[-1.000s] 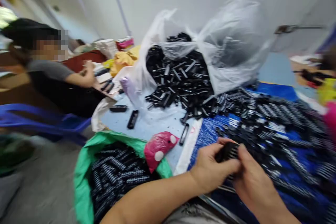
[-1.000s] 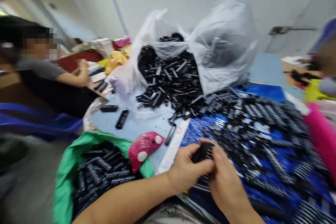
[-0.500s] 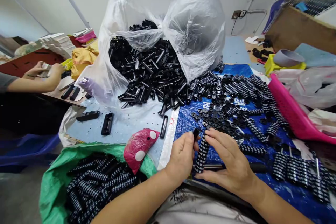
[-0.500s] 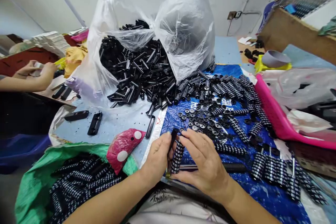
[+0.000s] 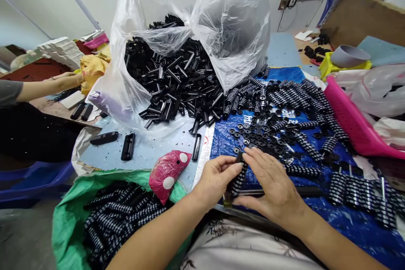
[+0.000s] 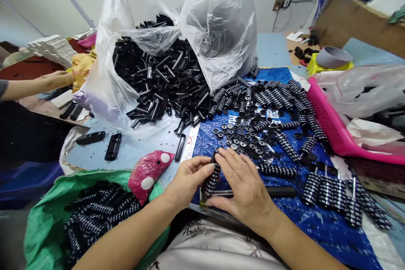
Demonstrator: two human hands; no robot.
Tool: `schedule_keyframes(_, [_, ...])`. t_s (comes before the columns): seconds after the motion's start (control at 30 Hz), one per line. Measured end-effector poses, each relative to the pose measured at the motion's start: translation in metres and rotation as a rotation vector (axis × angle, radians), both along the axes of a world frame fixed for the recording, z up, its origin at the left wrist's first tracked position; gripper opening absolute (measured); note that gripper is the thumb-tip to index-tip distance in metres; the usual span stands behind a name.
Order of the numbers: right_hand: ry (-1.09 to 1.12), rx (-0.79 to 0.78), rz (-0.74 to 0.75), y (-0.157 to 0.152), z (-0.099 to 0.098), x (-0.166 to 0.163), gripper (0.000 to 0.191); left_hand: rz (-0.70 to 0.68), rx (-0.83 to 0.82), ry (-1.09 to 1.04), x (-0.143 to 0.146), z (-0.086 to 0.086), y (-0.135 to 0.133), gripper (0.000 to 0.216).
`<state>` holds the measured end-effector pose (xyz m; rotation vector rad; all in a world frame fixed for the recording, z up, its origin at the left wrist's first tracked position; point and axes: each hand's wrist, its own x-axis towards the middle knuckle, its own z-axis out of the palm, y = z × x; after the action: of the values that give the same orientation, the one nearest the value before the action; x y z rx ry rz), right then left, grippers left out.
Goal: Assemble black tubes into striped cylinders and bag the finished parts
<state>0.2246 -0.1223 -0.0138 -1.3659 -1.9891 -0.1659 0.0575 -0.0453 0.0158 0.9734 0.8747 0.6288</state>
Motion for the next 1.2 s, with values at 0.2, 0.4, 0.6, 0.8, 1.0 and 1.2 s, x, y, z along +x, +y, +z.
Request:
schedule_keyframes(0.2, [-0.044,-0.168,0.037,-0.029,-0.027,0.026,0.028,-0.048,0.561,0.460,-0.038,-0.011,0.024,0.022])
schedule_keyframes(0.4, [0.158,-0.109,-0.082,-0.025,-0.013,0.028,0.020,-0.390,0.609,0.791,-0.053,-0.007,0.045,0.023])
schedule_keyframes(0.6, [-0.023,-0.129,-0.077,0.000,-0.004,0.009,0.017,-0.389,0.386,0.671,-0.048,-0.014,0.050,0.030])
schedule_keyframes(0.8, [0.127,-0.009,0.094,-0.001,0.015,-0.004,0.033,-0.436,0.463,0.645,-0.049,-0.023,0.061,0.027])
schedule_keyframes(1.0, [-0.023,-0.135,0.233,-0.008,-0.001,-0.014,0.016,-0.459,0.483,0.727,-0.040,-0.021,0.059,0.035])
schedule_keyframes(1.2, [0.044,-0.218,0.299,-0.017,-0.007,0.017,0.017,-0.589,0.522,0.713,-0.078,0.029,0.064,0.017])
